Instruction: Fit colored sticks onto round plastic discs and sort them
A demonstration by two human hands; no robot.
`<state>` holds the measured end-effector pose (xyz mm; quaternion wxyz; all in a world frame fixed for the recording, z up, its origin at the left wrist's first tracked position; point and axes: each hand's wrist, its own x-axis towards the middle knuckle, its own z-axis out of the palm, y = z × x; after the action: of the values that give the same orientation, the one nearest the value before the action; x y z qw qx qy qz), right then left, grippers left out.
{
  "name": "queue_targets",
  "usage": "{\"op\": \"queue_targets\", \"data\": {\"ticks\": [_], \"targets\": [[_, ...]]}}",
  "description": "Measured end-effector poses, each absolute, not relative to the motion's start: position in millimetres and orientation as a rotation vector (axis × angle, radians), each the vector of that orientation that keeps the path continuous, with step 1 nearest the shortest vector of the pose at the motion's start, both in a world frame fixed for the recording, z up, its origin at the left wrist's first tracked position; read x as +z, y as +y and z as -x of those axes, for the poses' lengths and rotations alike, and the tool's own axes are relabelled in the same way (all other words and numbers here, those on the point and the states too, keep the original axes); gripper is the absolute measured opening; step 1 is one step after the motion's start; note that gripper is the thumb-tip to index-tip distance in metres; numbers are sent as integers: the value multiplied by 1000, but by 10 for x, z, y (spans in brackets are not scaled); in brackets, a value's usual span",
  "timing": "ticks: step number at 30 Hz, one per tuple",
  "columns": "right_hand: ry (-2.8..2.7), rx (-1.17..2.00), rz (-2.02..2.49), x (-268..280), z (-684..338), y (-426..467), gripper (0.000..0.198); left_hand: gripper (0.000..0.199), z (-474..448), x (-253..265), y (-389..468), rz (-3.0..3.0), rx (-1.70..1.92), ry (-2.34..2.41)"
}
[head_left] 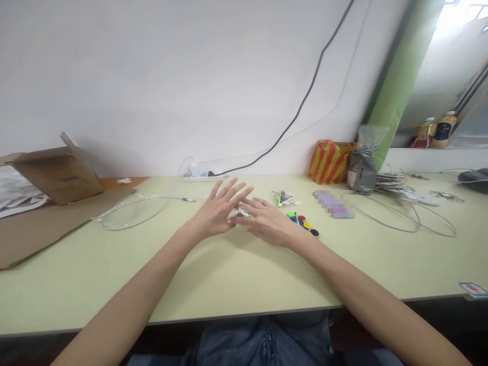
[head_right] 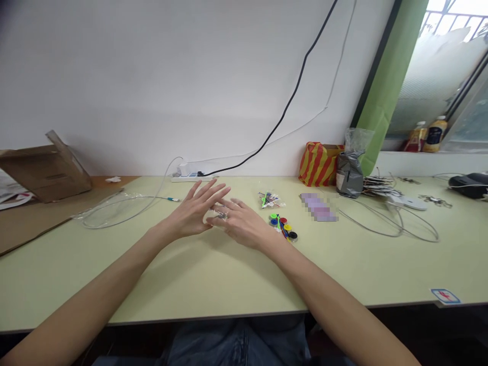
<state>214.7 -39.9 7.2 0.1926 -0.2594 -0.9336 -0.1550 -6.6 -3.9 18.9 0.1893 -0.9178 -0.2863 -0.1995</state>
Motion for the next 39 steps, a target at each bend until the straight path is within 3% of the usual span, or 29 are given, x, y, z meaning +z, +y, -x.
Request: {"op": "queue_targets", "data": {"ticks": [5, 10, 13, 18, 22, 27, 39], "targets": [[-2634, -382, 636, 29, -2085, -407, 45, 88, 47, 212, -91, 2660, -569, -786], [-2600, -407, 573, 26, -2058, -452, 15, 105, -84, 207, -191, 2792, -601, -728], [-2595, -401, 556, 45, -2048, -481, 13, 112, -81, 183, -165, 2825, -659, -723], [-2423, -261, 512, 41, -2078, -412, 25, 102, 70, 128, 3, 2673, -767, -857], [-2158, -201, 731, 50, -2231, -280, 22, 96, 238, 70, 180, 2511, -886, -1017], [-2466, -105, 996, 8, -2415, -157, 6, 78, 275, 4, 265, 2314, -1064, -1107], [-2546, 79, 1018, 29, -2222, -348, 17, 81, 75, -132, 196, 2378, -1007, -1061]]}}
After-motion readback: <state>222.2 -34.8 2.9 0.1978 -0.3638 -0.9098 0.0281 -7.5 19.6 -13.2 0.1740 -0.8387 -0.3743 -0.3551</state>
